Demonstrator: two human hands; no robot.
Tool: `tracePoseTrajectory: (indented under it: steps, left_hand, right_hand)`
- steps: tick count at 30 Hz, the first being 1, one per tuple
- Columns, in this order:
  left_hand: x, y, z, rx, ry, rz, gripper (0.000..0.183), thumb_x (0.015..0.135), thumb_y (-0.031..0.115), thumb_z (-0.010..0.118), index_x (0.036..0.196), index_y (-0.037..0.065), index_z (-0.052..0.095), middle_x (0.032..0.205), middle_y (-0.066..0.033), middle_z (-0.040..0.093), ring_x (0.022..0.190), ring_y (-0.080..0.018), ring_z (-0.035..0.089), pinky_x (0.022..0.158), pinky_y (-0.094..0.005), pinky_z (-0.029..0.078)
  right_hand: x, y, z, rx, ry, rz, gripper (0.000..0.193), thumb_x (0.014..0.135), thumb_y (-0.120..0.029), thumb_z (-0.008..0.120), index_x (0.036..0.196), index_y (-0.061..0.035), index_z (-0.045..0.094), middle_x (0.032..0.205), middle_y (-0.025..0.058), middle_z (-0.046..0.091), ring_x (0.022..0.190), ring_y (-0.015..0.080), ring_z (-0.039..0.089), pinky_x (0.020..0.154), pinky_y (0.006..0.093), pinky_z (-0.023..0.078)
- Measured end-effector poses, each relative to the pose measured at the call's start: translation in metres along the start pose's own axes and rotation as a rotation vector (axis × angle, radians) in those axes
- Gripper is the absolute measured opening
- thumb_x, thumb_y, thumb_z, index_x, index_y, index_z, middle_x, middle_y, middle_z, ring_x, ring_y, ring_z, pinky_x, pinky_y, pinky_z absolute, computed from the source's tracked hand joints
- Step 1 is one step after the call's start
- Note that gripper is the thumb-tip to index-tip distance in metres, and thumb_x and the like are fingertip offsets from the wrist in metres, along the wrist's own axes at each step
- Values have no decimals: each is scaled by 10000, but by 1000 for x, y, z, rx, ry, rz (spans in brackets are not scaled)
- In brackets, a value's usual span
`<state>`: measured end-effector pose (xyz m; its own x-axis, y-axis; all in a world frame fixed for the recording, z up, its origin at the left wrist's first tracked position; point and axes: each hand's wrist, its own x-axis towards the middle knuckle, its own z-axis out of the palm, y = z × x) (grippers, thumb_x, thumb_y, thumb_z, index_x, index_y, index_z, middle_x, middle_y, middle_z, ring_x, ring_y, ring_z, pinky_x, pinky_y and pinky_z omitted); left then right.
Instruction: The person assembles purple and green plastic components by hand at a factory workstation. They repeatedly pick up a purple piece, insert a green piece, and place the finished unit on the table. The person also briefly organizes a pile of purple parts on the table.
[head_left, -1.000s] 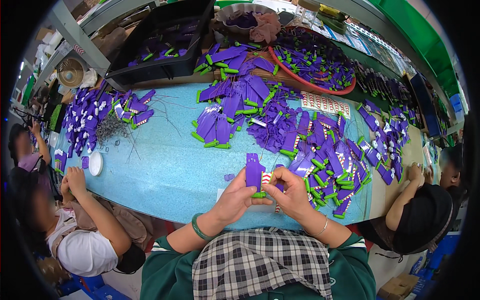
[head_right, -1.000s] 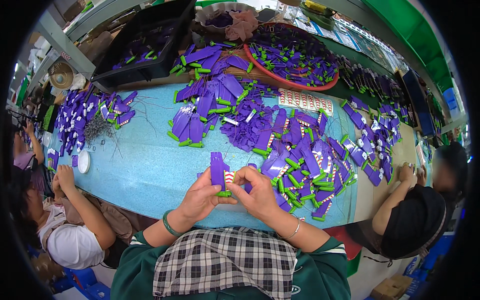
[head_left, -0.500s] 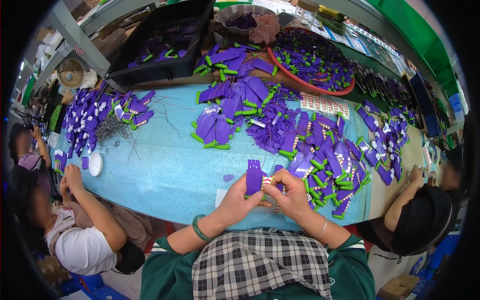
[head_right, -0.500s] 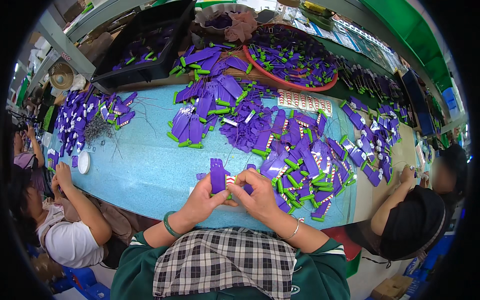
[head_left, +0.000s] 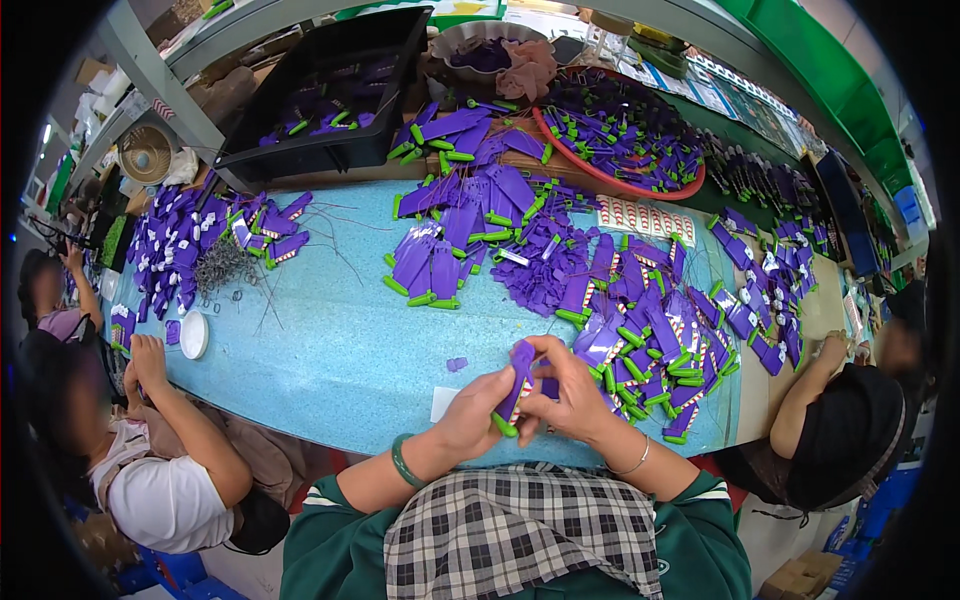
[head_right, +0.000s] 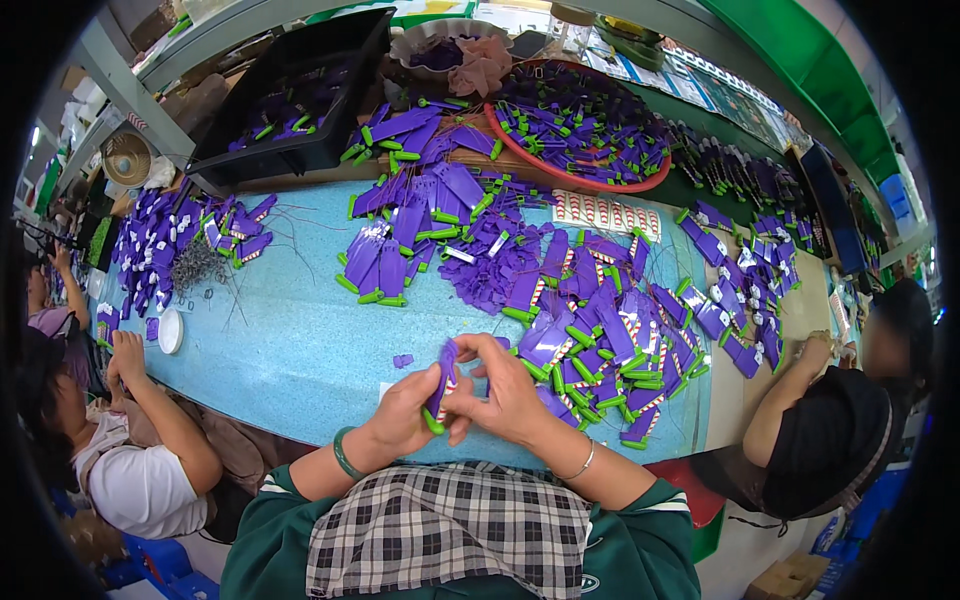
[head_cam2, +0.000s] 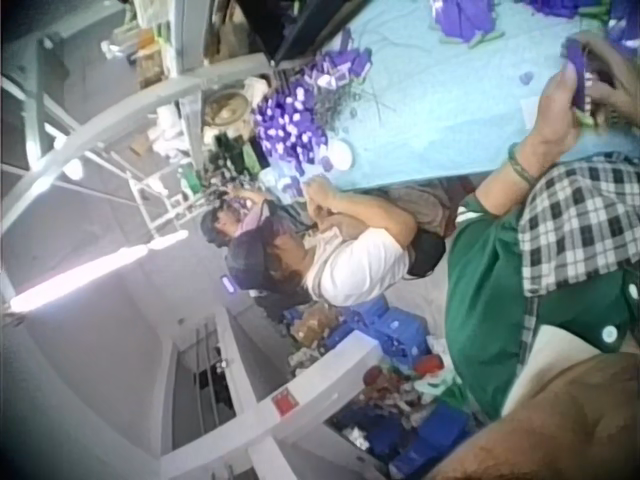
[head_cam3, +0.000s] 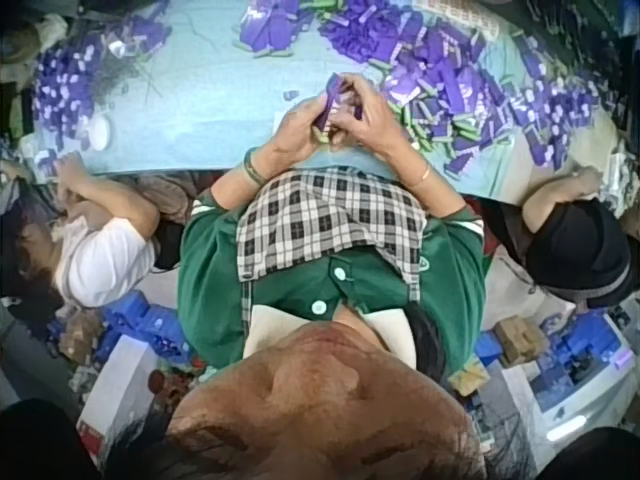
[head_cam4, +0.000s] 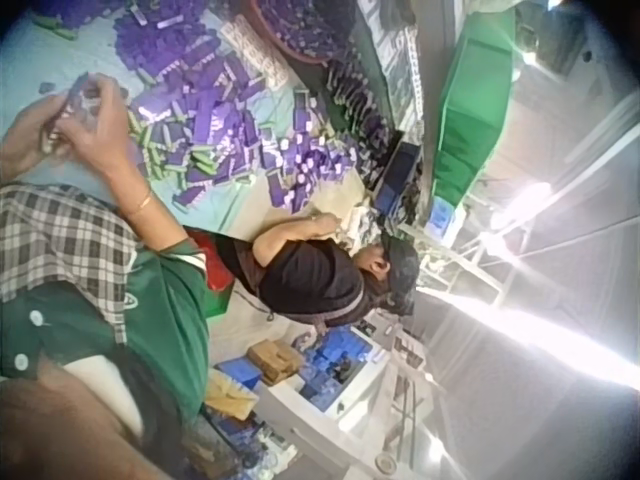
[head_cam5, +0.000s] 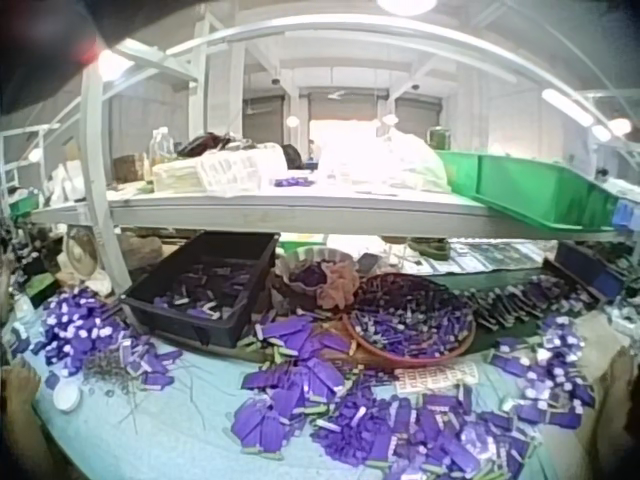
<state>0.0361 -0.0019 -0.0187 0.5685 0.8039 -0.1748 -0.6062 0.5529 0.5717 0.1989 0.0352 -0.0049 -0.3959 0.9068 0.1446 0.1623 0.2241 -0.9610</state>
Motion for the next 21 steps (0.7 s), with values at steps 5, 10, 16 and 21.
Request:
tracePoseTrajectory:
  steps: [5, 10, 16, 21]
  left_hand:
    - [10, -10, -6, -178, -132, -269, 342, 981, 370, 389, 872, 71, 511, 610, -32, 465, 483, -153, 453, 425, -270, 335]
    - [6, 1, 2, -36, -198, -245, 300, 997, 320, 390, 894, 68, 515, 591, -14, 464, 435, -123, 422, 391, -234, 304]
    - [1, 31, 5, 1430, 163, 1114, 224, 858, 105, 632, 1030, 58, 495, 875, -109, 624, 695, -244, 646, 531, -308, 511]
    - [1, 53, 3, 1917, -42, 1394, 202, 661, 72, 698, 788, 54, 542, 992, -122, 608, 920, -284, 629, 714, -349, 570]
  right_hand:
    - [6, -4, -8, -34, -208, -66, 254, 773, -155, 731, 954, 6, 657, 999, 127, 662, 943, 246, 639, 825, 373, 504]
    - [-1, -4, -10, 398, -248, 144, 283, 856, -220, 640, 1001, 23, 648, 1054, 155, 647, 1021, 243, 609, 903, 365, 467]
    - [6, -12, -17, 757, -98, 286, 322, 909, -167, 573, 1176, 12, 572, 1147, 86, 611, 1063, 153, 555, 926, 309, 429]
    - [9, -18, -15, 683, -158, 381, 95, 883, -118, 619, 911, -27, 613, 884, -12, 598, 825, 50, 525, 739, 233, 429]
